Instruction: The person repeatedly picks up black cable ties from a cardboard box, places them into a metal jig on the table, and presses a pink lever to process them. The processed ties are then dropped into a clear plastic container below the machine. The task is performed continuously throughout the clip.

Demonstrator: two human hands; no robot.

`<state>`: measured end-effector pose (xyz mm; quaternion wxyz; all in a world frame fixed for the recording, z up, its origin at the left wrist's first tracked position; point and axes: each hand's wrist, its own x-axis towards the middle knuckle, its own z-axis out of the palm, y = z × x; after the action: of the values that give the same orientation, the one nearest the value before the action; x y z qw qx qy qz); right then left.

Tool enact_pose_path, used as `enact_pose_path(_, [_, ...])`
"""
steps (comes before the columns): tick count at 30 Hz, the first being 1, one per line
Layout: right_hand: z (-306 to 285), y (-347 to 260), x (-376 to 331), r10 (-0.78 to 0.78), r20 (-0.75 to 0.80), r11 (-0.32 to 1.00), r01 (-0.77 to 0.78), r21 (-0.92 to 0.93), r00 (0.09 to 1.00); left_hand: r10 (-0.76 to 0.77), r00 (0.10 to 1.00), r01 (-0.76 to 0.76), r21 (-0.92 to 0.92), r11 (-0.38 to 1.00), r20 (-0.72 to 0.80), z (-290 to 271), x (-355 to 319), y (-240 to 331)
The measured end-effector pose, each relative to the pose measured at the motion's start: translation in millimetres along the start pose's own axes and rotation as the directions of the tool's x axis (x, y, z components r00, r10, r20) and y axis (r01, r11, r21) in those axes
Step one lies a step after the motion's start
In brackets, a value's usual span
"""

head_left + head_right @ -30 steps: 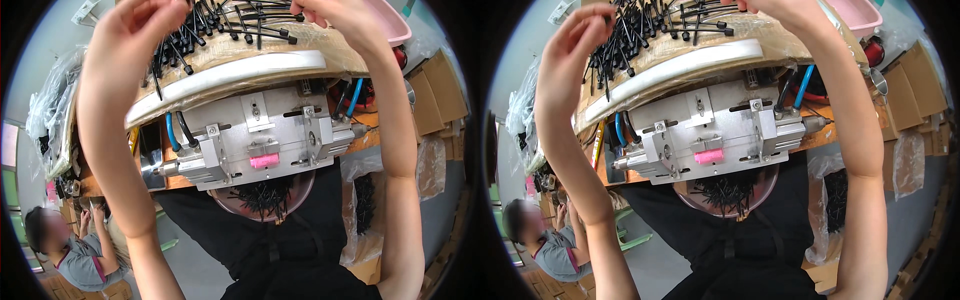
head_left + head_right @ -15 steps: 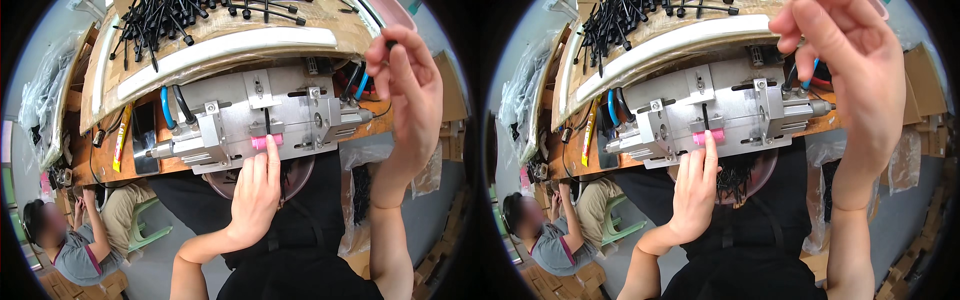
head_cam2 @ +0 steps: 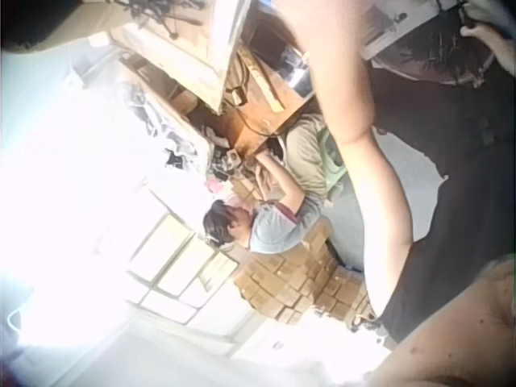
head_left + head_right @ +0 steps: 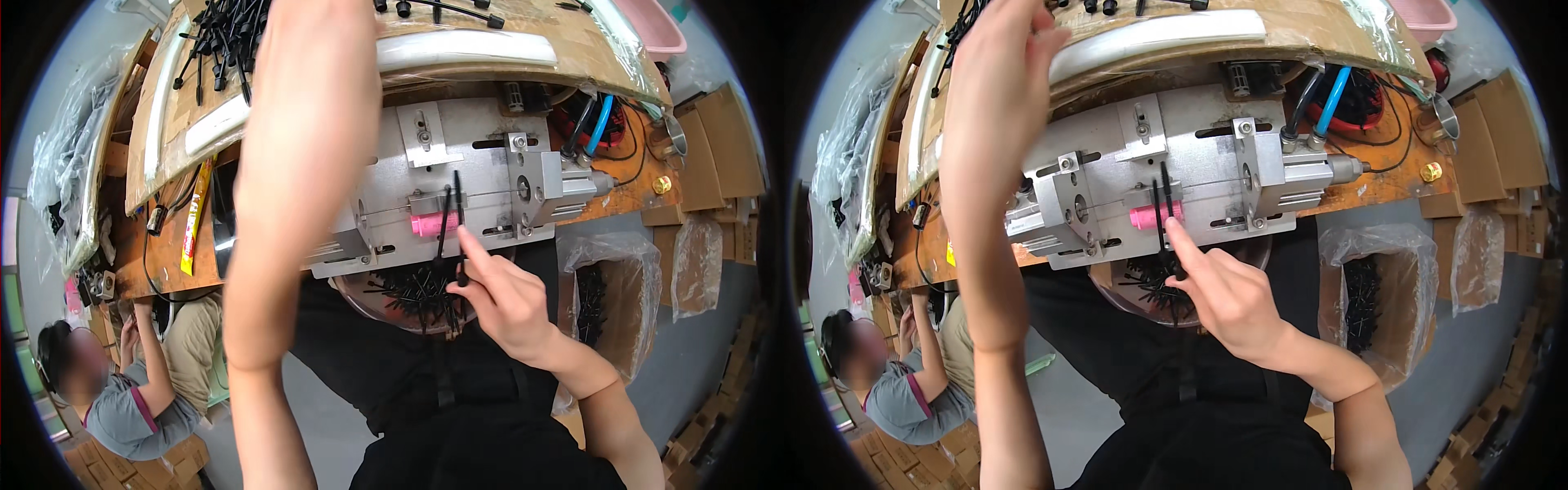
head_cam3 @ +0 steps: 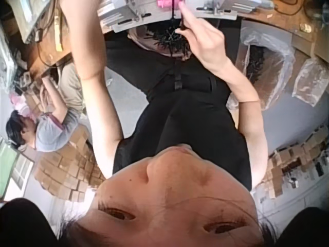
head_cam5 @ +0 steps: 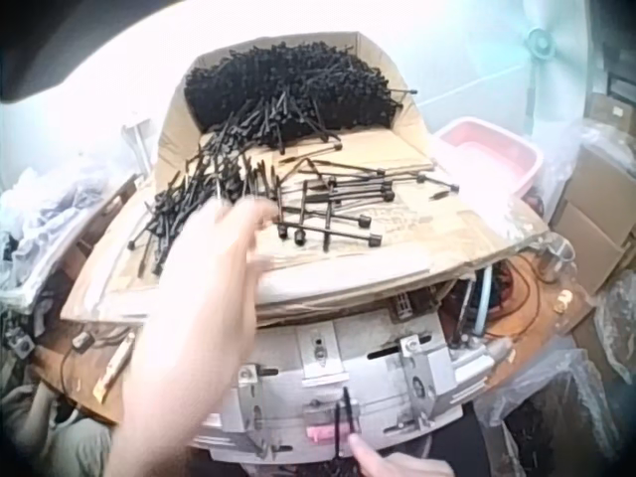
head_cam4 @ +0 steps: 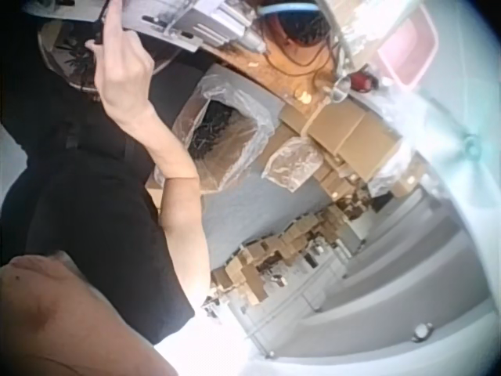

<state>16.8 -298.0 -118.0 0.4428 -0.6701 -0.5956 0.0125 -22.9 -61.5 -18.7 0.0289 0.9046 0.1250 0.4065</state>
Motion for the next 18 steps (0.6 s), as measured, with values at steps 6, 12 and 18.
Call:
enact_pose_path(6, [12, 3, 7, 0.016, 0.07, 1.0, -0.015, -0.016, 0.997, -0.242, 0.888, 0.263, -0.002, 0.965, 0.39, 0, 63, -14])
enact_pose_path(12, [-14, -11, 28, 0.026, 0.215, 0.994, -0.002, -0.112, 0.976, -0.296, 0.841, 0.323, 0.019, 0.946, 0.453, -8, 66, -13])
enact_pose_path(18, [-63, 8, 150, -0.341, -0.148, 0.81, 0.21, -0.547, 0.928, -0.181, 0.923, 0.173, 0.053, 0.983, 0.338, -41, 46, 1])
